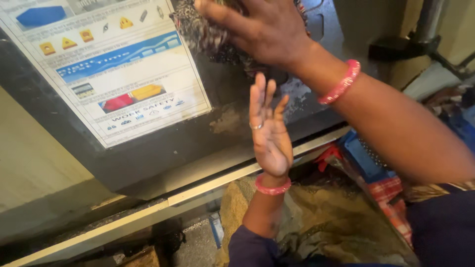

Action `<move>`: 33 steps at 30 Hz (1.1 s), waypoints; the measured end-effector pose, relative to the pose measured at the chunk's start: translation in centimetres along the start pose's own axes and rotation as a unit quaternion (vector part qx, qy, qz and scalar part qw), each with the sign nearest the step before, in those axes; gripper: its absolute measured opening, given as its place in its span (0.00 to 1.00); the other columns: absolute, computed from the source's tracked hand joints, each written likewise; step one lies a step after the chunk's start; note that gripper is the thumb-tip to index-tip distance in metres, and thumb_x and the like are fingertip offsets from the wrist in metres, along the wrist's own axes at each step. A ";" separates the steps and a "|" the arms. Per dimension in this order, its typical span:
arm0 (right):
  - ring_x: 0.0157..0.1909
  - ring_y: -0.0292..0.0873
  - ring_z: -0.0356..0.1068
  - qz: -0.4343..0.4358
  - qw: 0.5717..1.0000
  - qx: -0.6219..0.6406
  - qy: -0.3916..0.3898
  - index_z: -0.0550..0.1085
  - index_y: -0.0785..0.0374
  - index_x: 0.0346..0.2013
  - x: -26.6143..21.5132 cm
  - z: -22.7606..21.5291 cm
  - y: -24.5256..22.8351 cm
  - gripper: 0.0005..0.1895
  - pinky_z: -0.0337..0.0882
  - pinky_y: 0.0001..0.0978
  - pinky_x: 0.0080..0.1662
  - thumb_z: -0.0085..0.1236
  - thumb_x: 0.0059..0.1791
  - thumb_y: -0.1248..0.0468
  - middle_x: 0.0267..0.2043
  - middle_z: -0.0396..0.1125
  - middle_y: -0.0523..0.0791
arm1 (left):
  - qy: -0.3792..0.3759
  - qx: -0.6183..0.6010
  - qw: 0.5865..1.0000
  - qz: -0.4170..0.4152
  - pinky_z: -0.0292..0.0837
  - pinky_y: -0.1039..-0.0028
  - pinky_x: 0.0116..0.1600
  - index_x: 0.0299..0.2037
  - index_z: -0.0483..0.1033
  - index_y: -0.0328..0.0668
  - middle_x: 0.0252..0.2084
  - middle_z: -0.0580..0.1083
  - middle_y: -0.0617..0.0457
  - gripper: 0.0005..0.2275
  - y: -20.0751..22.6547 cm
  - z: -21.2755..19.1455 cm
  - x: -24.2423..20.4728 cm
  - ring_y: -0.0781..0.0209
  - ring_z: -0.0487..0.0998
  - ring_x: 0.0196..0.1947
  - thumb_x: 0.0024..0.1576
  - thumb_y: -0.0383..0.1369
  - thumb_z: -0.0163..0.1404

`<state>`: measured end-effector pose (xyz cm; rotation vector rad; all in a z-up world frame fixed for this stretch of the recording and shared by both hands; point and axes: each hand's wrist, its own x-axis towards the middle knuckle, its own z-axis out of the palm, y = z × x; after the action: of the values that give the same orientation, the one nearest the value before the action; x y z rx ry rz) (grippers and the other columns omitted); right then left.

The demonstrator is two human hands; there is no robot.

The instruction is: The person cleans a metal machine surface with a cloth, then handles several small metal rods and U-shaped brackets. They wipe the machine, open a door to access the interior, and arrange the parts on a plaid cloth.

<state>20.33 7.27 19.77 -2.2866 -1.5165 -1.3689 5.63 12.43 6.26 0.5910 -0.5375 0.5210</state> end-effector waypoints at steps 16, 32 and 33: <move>0.81 0.48 0.47 0.097 0.994 -0.020 0.036 0.63 0.43 0.74 -1.4 5.2 1.3 0.40 0.66 0.50 0.53 0.68 0.48 0.55 0.79 0.47 0.44 | -0.112 0.432 0.890 0.092 0.71 0.66 0.63 0.46 0.75 0.38 0.50 0.74 0.44 0.06 0.0 3.5 0.5 0.51 0.74 0.55 0.61 0.25 0.48; 0.83 0.55 0.37 0.095 0.989 0.094 0.064 0.57 0.48 0.76 -1.4 5.4 1.0 0.40 0.44 0.55 0.79 0.65 0.51 0.59 0.82 0.38 0.48 | 0.170 0.950 0.244 0.089 0.55 0.53 0.80 0.78 0.46 0.44 0.80 0.47 0.48 0.26 -9.3 2.6 19.7 0.30 0.51 0.78 0.71 0.37 0.40; 0.84 0.56 0.37 0.097 0.988 0.100 0.060 0.57 0.48 0.76 -1.4 5.4 0.9 0.40 0.44 0.55 0.79 0.65 0.51 0.59 0.82 0.38 0.48 | 0.171 0.961 0.206 0.062 0.56 0.55 0.81 0.80 0.44 0.45 0.82 0.44 0.51 0.27 -9.2 2.7 19.6 0.33 0.50 0.80 0.73 0.36 0.39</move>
<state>24.28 8.57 15.90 -2.1244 -1.2924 -1.2186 24.75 9.96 16.50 2.7933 1.0531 1.3215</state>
